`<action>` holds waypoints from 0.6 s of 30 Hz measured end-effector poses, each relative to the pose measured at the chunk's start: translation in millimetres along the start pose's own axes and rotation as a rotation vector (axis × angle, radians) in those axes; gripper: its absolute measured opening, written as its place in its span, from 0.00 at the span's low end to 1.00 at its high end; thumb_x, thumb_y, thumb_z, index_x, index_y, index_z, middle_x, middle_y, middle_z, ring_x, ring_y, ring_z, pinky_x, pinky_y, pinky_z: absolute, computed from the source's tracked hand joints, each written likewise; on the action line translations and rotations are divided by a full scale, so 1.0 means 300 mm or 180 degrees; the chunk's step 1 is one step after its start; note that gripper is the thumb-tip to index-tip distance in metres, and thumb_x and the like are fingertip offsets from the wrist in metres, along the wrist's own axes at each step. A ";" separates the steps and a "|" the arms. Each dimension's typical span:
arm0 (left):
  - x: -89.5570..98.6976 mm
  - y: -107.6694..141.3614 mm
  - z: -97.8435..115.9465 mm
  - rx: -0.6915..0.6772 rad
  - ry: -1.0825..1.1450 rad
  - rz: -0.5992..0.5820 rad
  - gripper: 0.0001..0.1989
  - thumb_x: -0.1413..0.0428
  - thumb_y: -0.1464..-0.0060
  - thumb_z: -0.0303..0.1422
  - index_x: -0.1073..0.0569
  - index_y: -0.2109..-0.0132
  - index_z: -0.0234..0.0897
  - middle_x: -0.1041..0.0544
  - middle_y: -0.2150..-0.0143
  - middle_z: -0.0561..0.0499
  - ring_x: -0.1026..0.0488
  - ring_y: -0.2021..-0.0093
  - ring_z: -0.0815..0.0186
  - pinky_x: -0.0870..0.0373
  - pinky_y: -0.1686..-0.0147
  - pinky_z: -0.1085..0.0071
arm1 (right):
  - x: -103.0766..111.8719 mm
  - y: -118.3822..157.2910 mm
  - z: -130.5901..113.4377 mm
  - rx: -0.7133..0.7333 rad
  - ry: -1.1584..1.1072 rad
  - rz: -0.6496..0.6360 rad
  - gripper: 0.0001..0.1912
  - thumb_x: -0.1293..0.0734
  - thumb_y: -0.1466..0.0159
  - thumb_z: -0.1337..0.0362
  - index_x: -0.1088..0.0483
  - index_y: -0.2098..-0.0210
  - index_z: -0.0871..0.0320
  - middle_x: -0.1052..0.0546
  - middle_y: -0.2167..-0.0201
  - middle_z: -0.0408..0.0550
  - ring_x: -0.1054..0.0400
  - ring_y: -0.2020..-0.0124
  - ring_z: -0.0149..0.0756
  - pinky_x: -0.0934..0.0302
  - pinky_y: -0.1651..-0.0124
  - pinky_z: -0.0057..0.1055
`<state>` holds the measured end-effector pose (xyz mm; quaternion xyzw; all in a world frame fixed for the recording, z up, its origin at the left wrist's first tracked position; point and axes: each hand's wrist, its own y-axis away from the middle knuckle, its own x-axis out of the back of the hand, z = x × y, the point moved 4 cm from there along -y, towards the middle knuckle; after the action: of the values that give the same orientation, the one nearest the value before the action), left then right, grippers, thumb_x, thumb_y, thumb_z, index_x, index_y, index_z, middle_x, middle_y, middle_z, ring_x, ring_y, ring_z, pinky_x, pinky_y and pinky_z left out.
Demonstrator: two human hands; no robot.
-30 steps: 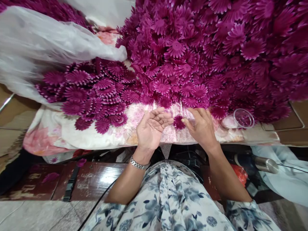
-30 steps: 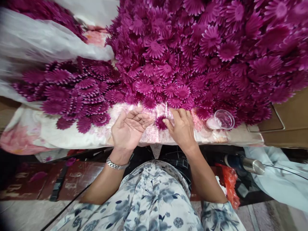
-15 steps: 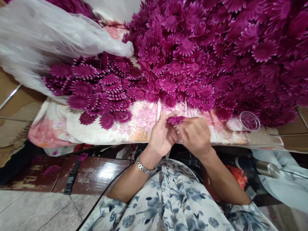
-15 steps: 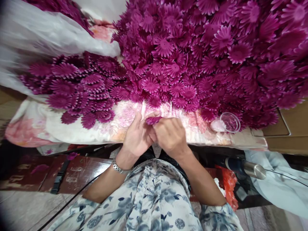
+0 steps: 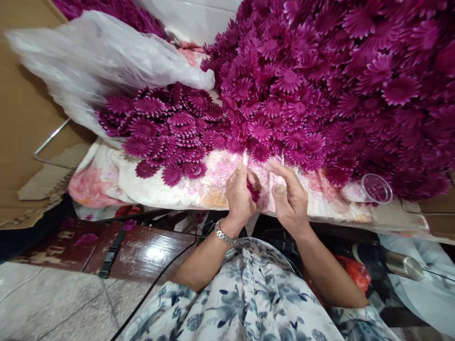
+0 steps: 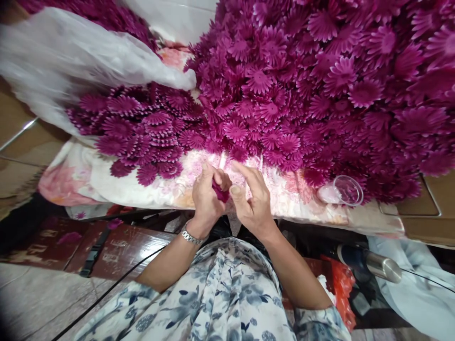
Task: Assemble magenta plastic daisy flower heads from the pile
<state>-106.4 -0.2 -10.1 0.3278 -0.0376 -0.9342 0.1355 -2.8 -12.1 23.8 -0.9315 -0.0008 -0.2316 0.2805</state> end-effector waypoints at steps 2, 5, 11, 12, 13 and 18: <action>-0.016 0.023 0.008 -0.0372 -0.0507 -0.0129 0.14 0.51 0.41 0.44 0.28 0.66 0.39 0.29 0.72 0.54 0.32 0.72 0.71 0.34 0.68 0.74 | -0.054 -0.019 0.021 -0.0203 -0.0270 0.0052 0.26 0.49 0.33 0.50 0.44 0.38 0.52 0.33 0.42 0.52 0.37 0.43 0.41 0.40 0.42 0.46; -0.029 0.042 0.004 -0.0586 -0.0899 -0.0485 0.17 0.52 0.39 0.40 0.34 0.44 0.48 0.30 0.45 0.52 0.34 0.44 0.64 0.40 0.44 0.68 | -0.117 -0.015 0.028 -0.0334 -0.0355 -0.0006 0.29 0.54 0.32 0.48 0.49 0.36 0.51 0.39 0.38 0.50 0.42 0.38 0.40 0.43 0.38 0.44; -0.013 0.051 0.005 -0.0735 -0.0451 -0.0920 0.28 0.56 0.40 0.47 0.44 0.35 0.48 0.41 0.34 0.53 0.50 0.32 0.61 0.55 0.34 0.66 | -0.124 0.030 -0.058 0.0056 -0.0227 -0.0230 0.32 0.58 0.33 0.46 0.62 0.33 0.49 0.53 0.31 0.47 0.57 0.31 0.44 0.56 0.32 0.52; -0.015 0.054 -0.003 -0.0598 -0.0332 -0.0929 0.27 0.55 0.40 0.48 0.40 0.36 0.47 0.39 0.35 0.52 0.50 0.32 0.61 0.55 0.33 0.67 | -0.119 0.021 -0.067 0.0155 -0.0227 -0.0297 0.33 0.58 0.33 0.45 0.62 0.33 0.49 0.52 0.31 0.47 0.58 0.31 0.45 0.58 0.32 0.53; -0.020 0.059 -0.014 -0.0355 -0.0180 -0.0929 0.26 0.54 0.41 0.49 0.35 0.39 0.45 0.36 0.36 0.52 0.50 0.32 0.60 0.56 0.33 0.67 | -0.112 0.007 -0.070 0.0238 -0.0196 -0.0346 0.33 0.58 0.34 0.44 0.62 0.33 0.49 0.50 0.32 0.46 0.59 0.31 0.46 0.61 0.31 0.54; -0.066 0.101 -0.073 0.0965 0.0619 -0.0727 0.21 0.51 0.42 0.46 0.25 0.52 0.38 0.25 0.47 0.48 0.44 0.34 0.56 0.53 0.34 0.58 | -0.071 -0.049 -0.002 0.0562 0.0518 -0.0205 0.30 0.58 0.33 0.46 0.53 0.35 0.45 0.43 0.34 0.43 0.62 0.30 0.48 0.79 0.33 0.59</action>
<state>-71.0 -23.3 -10.4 0.4351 -0.1271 -0.8911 -0.0192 -24.1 2.7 22.7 -0.8808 -0.0285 -0.3143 0.3530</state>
